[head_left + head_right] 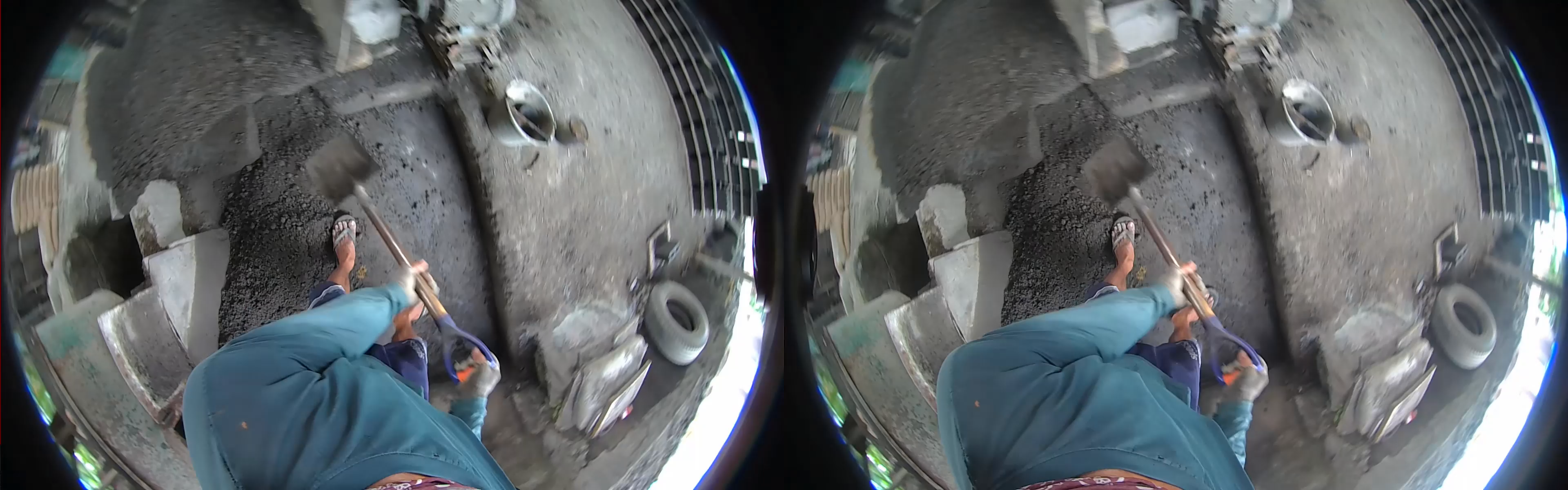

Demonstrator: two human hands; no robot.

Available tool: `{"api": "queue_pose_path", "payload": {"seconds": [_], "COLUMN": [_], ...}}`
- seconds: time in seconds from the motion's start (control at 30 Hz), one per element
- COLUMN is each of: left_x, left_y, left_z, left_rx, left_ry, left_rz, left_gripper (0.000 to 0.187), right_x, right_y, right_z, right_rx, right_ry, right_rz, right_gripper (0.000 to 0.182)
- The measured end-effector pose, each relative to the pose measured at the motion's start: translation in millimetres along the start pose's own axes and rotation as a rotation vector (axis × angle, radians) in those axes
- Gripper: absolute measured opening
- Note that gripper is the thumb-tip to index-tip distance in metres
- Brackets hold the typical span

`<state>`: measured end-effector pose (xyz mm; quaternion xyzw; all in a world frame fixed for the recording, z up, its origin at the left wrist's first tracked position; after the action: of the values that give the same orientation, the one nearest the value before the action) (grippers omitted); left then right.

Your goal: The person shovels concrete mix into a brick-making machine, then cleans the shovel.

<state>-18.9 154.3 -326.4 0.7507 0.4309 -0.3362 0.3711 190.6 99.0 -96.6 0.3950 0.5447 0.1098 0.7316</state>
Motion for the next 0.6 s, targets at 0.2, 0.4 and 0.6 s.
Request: {"api": "queue_pose_path", "payload": {"seconds": [0.2, 0.4, 0.6], "left_x": [76.4, 141.4, 157.7], "left_y": [245.1, 138.6, -198.0], "left_z": [33.2, 0.9, 9.8], "left_rx": [0.208, 0.105, 0.345], "left_ry": [-0.229, -0.317, -0.156], "left_rz": [0.385, 0.18, -0.308], "left_gripper": [0.014, 0.011, 0.018], "right_x": [-18.9, 100.9, 147.9], "right_y": [2.2, 9.1, -25.7], "right_z": [199.4, 109.5, -172.6], "right_rx": [-0.029, -0.109, -0.253], "right_ry": [-0.427, -0.185, 0.226], "right_rz": [0.085, 0.053, 0.127], "right_gripper": [0.013, 0.017, 0.016]}}
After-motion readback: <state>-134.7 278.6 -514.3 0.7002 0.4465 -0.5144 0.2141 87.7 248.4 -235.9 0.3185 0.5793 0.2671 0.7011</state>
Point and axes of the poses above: each hand's wrist, its own x-axis towards the middle knuckle, its own z-axis out of the back of the hand, y = z × x, the point moved 8 cm from there along x, towards the middle knuckle, and after that the axes turned 4 degrees about x, right-handed, at the moved point
